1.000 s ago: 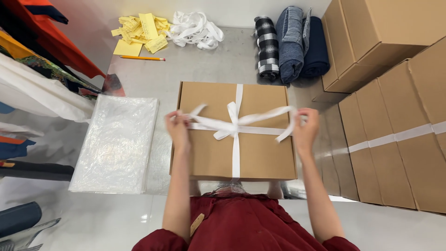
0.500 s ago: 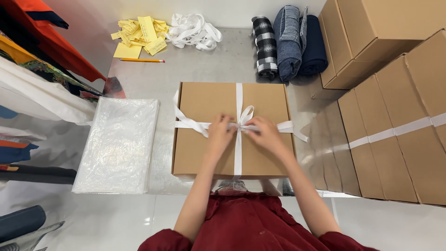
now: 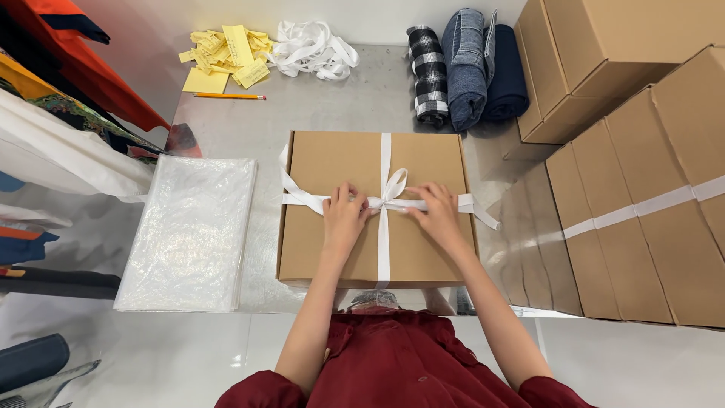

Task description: The person unpacks a cardboard box, removes a plastic-wrapped pair of jeans, and places them on a table. They then wrap the jeans in bubble wrap, tie a ribbon around a box, and finally place the wrapped jeans into a cardboard box.

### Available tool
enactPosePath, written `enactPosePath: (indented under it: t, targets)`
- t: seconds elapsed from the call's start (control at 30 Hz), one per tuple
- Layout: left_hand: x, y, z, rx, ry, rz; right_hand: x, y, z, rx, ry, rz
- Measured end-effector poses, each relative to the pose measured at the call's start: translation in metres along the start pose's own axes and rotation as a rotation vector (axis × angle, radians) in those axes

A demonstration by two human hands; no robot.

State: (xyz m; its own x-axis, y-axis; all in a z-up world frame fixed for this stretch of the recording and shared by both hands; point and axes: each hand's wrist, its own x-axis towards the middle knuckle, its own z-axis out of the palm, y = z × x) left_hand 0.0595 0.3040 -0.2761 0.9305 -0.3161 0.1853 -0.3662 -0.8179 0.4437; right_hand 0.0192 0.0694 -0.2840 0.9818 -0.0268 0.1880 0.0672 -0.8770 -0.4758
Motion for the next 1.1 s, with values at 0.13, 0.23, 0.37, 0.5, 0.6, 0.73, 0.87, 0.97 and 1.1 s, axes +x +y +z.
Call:
enactPosePath:
  t: [0.13,0.23,0.37,0.5,0.6,0.73,0.87,0.97,1.1]
  targets:
    - [-0.002,-0.001,0.001,-0.022,-0.007,-0.003,0.004,-0.004,0.019,-0.015,-0.022,-0.043]
    - [0.0,-0.011,-0.005,-0.059,0.026,-0.013,0.009,0.005,0.02,-0.027,0.106,-0.039]
    - [-0.003,-0.035,-0.034,-0.056,0.21,-0.093,0.008,0.041,0.0,-0.101,0.332,0.051]
    - [-0.003,-0.101,-0.025,0.025,0.523,-0.275,-0.011,0.076,-0.03,-0.144,0.465,0.259]
    - [0.0,-0.087,-0.036,0.066,0.615,-0.408,-0.013,0.086,-0.028,-0.013,0.524,0.288]
    - [0.003,-0.035,-0.044,-0.06,0.651,-0.182,-0.005,0.022,-0.029,0.081,0.507,0.182]
    - [0.002,0.013,-0.013,-0.215,0.275,-0.135,0.01,-0.025,-0.005,0.527,0.157,0.182]
    - [0.001,0.026,0.021,-0.23,-0.025,-0.143,0.027,-0.035,0.015,0.75,-0.141,0.385]
    - [0.002,0.027,0.055,-0.148,-0.101,-0.116,0.048,-0.034,0.033,1.125,-0.352,0.652]
